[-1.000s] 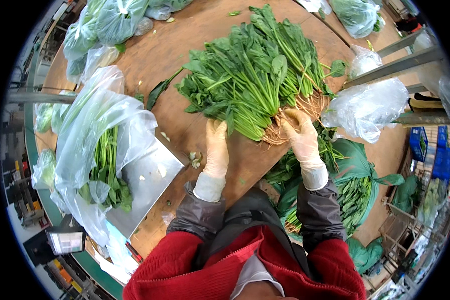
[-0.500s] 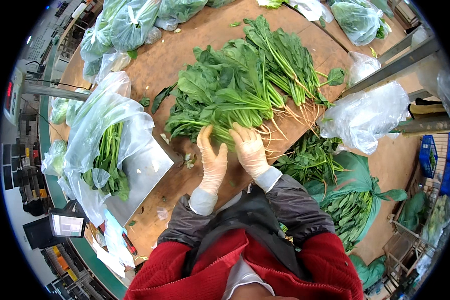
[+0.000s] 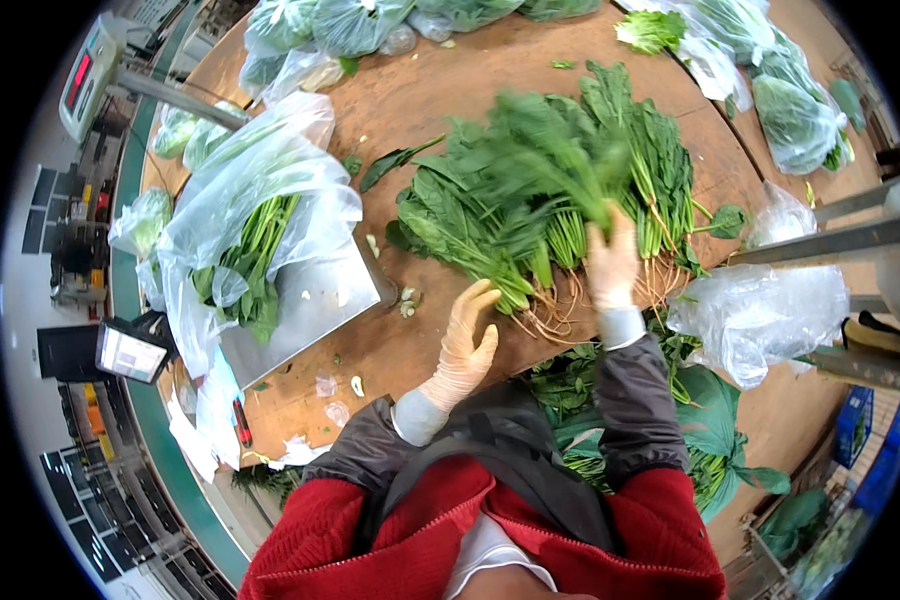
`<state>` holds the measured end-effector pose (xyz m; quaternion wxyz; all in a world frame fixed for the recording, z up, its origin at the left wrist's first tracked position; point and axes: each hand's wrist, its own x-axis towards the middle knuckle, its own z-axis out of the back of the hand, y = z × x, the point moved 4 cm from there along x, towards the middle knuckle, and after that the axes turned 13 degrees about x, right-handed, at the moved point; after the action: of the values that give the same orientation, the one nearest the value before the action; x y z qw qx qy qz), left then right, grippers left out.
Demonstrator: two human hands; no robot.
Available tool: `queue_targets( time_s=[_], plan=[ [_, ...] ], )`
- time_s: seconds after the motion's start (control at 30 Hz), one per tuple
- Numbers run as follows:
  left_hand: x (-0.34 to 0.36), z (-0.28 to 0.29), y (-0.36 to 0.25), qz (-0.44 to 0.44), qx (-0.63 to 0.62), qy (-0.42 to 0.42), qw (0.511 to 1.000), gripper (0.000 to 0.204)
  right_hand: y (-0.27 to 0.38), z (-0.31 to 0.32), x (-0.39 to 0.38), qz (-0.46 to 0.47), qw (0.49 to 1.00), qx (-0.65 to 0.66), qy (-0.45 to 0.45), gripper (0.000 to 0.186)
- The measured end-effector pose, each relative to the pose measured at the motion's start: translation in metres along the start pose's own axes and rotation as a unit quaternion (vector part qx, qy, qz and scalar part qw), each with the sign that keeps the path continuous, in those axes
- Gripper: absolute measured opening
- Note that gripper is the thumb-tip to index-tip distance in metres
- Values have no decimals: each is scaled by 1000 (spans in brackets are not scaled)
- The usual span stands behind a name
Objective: The person gathers leafy green vegetables with roots, aligns them into bunches, and secures each bunch with a rubber band. The person then places the bundled vegetables into a plastic bag on the table.
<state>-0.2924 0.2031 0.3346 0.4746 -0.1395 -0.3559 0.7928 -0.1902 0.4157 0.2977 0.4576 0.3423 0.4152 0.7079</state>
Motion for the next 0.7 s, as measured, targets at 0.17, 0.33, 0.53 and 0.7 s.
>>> queue_targets(
  time_s=[0.17,0.33,0.53,0.7],
  plan=[
    [7,-7,20,-11,-3,14,1000,38,-39,32,34,-91,977,188,-35,46],
    [17,-14,18,11,-19,16,1000,43,-2,37,23,-41,997,-55,-35,64],
    [11,-7,20,-29,-59,14,998,35,45,-10,-30,192,953,-215,97,87],
    [-2,-9,30,3,-88,36,995,32,8,-32,-2,174,938,-288,84,76]
  ],
)
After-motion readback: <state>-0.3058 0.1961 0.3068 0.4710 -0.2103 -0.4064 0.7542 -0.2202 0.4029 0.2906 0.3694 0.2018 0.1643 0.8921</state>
